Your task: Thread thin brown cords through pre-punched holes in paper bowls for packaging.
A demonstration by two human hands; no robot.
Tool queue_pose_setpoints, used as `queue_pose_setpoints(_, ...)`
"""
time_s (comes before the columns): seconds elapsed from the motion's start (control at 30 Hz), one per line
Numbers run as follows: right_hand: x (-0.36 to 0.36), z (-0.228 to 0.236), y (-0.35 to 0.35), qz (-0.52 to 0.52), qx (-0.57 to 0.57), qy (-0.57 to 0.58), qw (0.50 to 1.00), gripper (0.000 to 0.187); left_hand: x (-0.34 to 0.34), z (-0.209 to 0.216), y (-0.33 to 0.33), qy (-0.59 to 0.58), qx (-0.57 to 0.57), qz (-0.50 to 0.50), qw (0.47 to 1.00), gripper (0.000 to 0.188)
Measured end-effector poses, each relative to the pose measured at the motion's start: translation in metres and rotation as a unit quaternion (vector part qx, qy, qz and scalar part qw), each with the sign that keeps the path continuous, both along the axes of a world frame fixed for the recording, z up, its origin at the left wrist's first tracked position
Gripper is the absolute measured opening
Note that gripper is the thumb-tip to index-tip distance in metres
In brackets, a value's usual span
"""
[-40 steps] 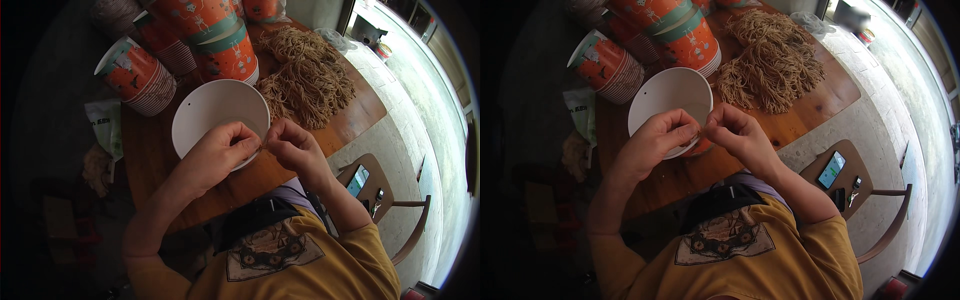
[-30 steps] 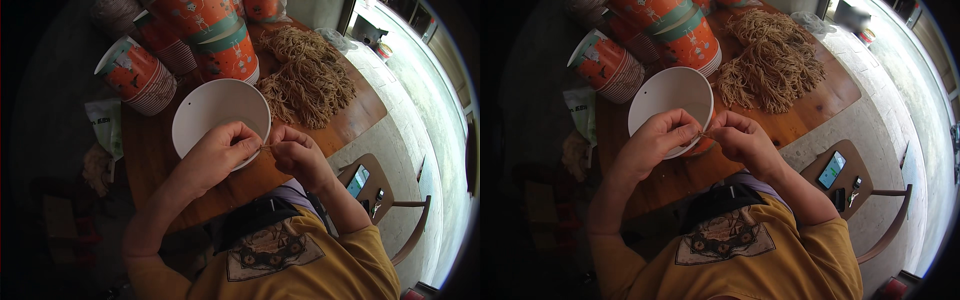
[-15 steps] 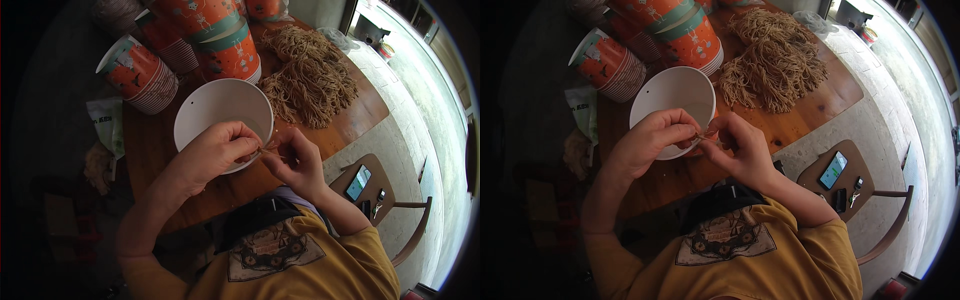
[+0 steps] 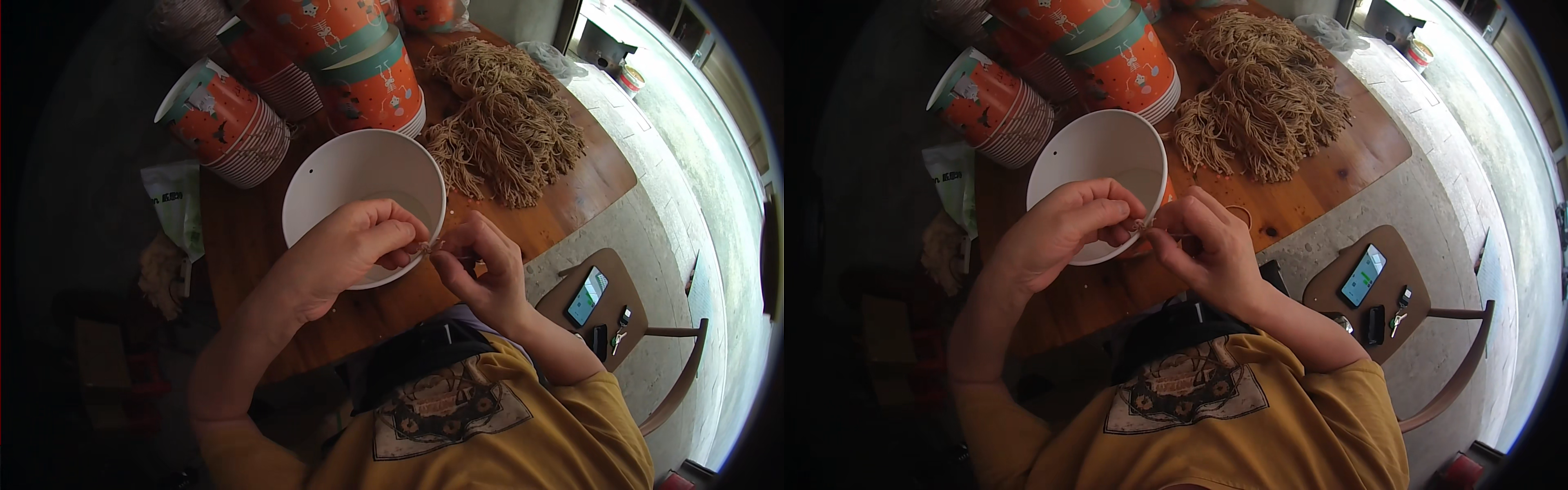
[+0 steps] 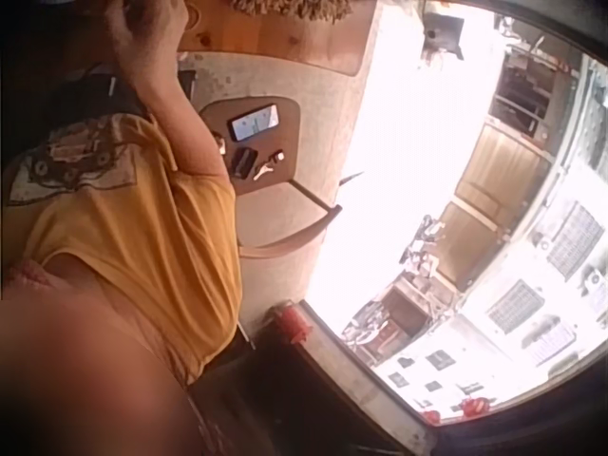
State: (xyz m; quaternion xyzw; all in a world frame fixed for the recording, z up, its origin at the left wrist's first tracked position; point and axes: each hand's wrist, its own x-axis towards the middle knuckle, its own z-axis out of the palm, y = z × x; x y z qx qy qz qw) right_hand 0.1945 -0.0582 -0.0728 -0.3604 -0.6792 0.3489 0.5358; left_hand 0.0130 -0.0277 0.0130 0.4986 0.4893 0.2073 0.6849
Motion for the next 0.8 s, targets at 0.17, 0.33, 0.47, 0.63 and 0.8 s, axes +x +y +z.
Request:
queue_pose_setpoints(0.17,0.000,-0.002,0.001,0.000,-0.001,0.003,1.000,0.010,-0.002,0.001,-0.003,0.022,0.057,-0.011,0.998,0.015)
queue_pose_setpoints(0.33,-0.002,0.000,0.000,-0.006,0.010,0.002,1.000,0.011,-0.001,-0.004,-0.008,0.059,0.102,-0.039,0.992,0.015)
queue_pose_setpoints(0.47,0.001,0.000,-0.001,-0.012,0.035,-0.029,0.999,0.013,0.000,-0.009,-0.008,0.043,0.112,-0.034,0.992,0.016)
queue_pose_setpoints(0.63,0.003,0.004,-0.004,-0.015,0.042,-0.021,0.999,0.018,0.004,0.000,-0.008,0.031,0.065,-0.011,0.997,0.015)
queue_pose_setpoints(0.8,0.001,0.006,-0.003,-0.030,0.047,-0.005,0.998,0.018,0.007,0.001,-0.007,0.025,0.054,-0.008,0.998,0.016)
